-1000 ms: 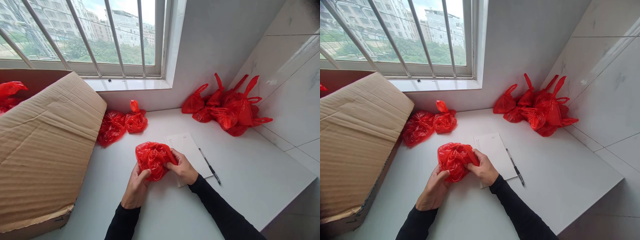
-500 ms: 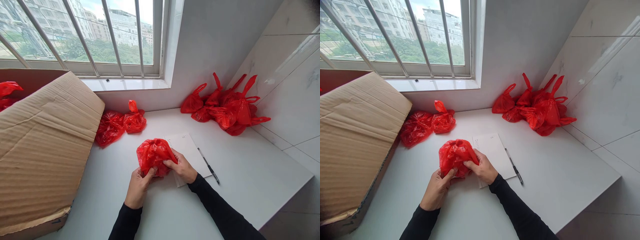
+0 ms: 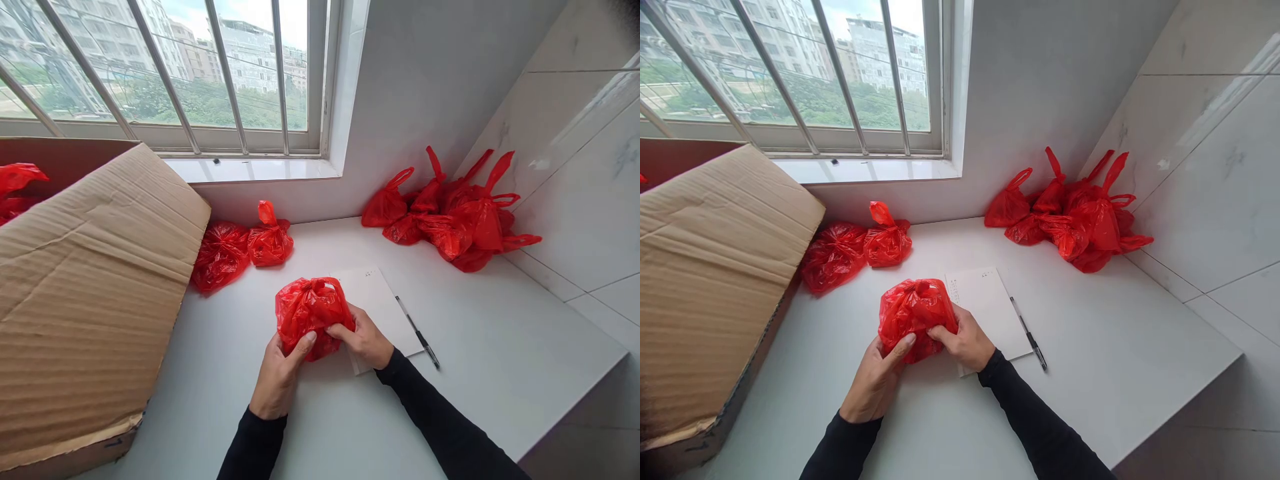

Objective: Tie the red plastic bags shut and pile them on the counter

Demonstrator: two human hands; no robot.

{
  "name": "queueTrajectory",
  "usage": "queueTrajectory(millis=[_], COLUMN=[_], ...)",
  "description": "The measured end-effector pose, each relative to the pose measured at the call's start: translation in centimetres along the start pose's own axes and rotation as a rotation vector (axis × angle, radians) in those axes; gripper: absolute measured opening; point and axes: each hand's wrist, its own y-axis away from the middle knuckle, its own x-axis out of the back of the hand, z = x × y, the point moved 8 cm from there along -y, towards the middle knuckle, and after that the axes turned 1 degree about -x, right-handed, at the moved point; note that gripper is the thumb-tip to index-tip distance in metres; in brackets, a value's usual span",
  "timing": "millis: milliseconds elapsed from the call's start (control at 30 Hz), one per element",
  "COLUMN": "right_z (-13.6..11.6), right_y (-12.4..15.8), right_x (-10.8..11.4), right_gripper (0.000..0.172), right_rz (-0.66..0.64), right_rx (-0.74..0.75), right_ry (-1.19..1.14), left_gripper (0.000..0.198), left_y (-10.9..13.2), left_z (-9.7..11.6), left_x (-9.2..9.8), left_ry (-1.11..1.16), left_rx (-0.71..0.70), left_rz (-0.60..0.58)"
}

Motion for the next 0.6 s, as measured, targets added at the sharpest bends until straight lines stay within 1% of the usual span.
queueTrajectory(millis=[67, 133, 167, 200, 300, 400, 500, 600], right_z=[-0.2, -0.4, -0.5, -0.6, -0.7, -0.7, -0.7, -0.5], right_y=[0.1, 0.2, 0.2, 0.2, 0.3, 0.3, 0.3, 0.3], right_x=[-0.2, -0.2, -0.3, -0.4, -0.5, -0.3, -0.3, -0.1], right_gripper=[0.025, 0.038, 0.041, 0.04, 0.031, 0.028, 0.025, 0.025], right_rz=[0.001, 0.013, 0.016, 0.013, -0.001, 0.008, 0.018, 0.052], right_rx=[0.014, 0.026, 0.032, 0.036, 0.038, 0.023, 0.009, 0.0], right_ry=[-0.011, -0.041, -0.054, -0.059, -0.056, -0.055, -0.065, -0.062], left_gripper=[0.036, 0.037, 0.037, 0.038, 0.041, 0.042, 0.044, 0.044], left_y=[-0.1, -0.1, -0.1, -0.2, -0.2, -0.4, -0.6, -0.6], left_z=[-0.1, -0.2, -0.2, -0.2, -0.5, -0.9, -1.1, -0.8], left_x=[0.3, 0.5, 0.6, 0.7, 1.2, 1.6, 1.9, 1.7], left_ry=[0.01, -0.01, -0.021, -0.029, -0.045, -0.038, -0.021, -0.011], left_rx=[0.022, 0.032, 0.032, 0.032, 0.042, 0.058, 0.049, 0.022], left_rz=[0.037, 0.045, 0.045, 0.048, 0.084, 0.118, 0.123, 0.099])
